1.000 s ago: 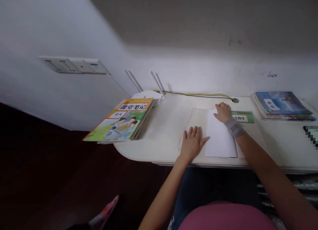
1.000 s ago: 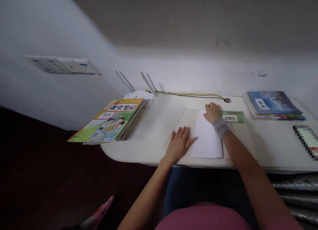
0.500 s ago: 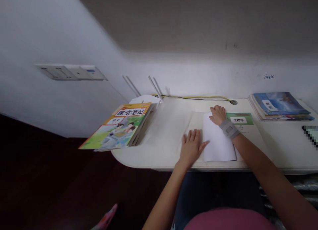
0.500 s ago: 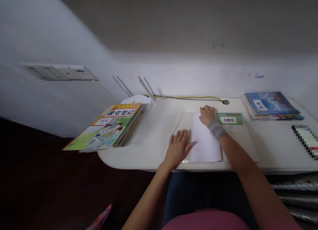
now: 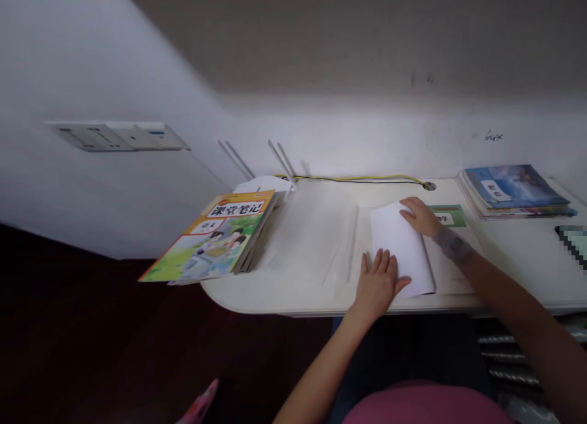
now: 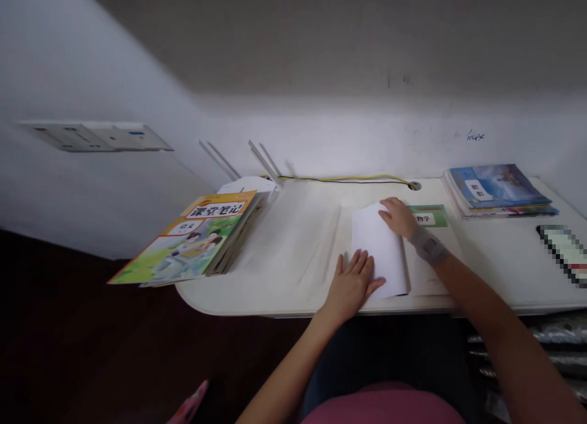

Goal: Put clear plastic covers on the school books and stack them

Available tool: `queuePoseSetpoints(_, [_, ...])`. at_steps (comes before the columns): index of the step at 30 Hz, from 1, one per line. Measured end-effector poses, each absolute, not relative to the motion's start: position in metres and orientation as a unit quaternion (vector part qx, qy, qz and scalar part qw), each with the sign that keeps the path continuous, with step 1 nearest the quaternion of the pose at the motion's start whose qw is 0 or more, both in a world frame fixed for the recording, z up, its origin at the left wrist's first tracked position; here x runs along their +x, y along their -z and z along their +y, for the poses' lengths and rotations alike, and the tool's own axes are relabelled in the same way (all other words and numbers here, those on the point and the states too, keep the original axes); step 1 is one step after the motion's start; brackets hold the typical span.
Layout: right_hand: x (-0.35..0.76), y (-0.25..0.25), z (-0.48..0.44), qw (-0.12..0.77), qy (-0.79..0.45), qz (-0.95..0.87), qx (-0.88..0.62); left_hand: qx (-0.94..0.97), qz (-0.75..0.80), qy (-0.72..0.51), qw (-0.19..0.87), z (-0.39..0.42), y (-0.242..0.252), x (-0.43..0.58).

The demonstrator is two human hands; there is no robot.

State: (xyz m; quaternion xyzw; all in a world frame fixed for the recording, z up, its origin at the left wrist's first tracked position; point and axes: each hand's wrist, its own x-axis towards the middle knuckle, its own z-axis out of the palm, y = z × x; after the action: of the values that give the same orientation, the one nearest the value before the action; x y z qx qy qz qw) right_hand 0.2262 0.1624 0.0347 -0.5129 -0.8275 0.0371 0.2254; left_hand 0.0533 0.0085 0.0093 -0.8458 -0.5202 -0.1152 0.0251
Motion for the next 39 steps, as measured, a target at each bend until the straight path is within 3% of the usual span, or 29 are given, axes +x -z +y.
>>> queuePoseSetpoints(6, [0.267,0.0,0.108,0.315,-0.116,-0.836,-0.434,-0.836,-0.537,0.11,0.028,0.013,-0.012,0.046])
queuePoseSetpoints(16, [0.266,0.002,0.099,0.252,-0.078,-0.874,-0.407,-0.839,-0.529,0.118,0.052,0.002,-0.017,0.039])
queuePoseSetpoints(39, [0.267,0.004,0.098,0.249,-0.057,-0.873,-0.416,-0.833,-0.538,0.112,0.069,-0.02,0.002,0.081])
